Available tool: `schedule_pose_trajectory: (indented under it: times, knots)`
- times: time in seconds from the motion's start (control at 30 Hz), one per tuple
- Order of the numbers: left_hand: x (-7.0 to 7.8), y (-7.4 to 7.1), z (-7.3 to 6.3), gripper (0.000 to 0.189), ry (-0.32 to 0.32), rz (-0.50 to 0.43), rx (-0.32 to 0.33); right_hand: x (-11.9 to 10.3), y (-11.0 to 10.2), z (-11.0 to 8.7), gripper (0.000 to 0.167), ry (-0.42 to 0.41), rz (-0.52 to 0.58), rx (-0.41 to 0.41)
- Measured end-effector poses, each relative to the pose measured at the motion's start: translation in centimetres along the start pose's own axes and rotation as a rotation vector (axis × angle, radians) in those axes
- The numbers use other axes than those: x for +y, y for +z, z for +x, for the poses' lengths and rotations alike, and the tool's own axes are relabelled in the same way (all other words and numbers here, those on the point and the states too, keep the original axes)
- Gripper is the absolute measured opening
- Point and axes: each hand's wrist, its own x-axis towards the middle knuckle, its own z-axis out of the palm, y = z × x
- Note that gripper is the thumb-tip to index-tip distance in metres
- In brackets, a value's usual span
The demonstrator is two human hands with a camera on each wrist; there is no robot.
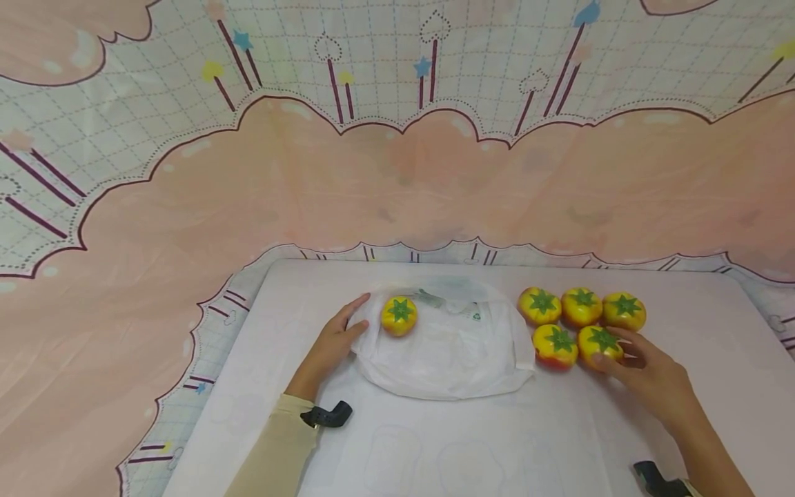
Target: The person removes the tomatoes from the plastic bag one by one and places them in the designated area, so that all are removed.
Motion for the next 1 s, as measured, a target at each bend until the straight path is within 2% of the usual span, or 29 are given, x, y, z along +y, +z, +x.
schedule_pose_trajectory:
  times: [0.7,1.0]
  knots:
    - [0.22,0.08,-0.09,0.054,0.007,0.002,0.005,0.13,-0.01,0.01,0.102,0.022,0.014,-0.017]
    - [0.26,0.09,-0.16,0.054,-0.004,0.004,0.008,0.20,0.07,-0.12,0.101,-0.004,0.007,0.000]
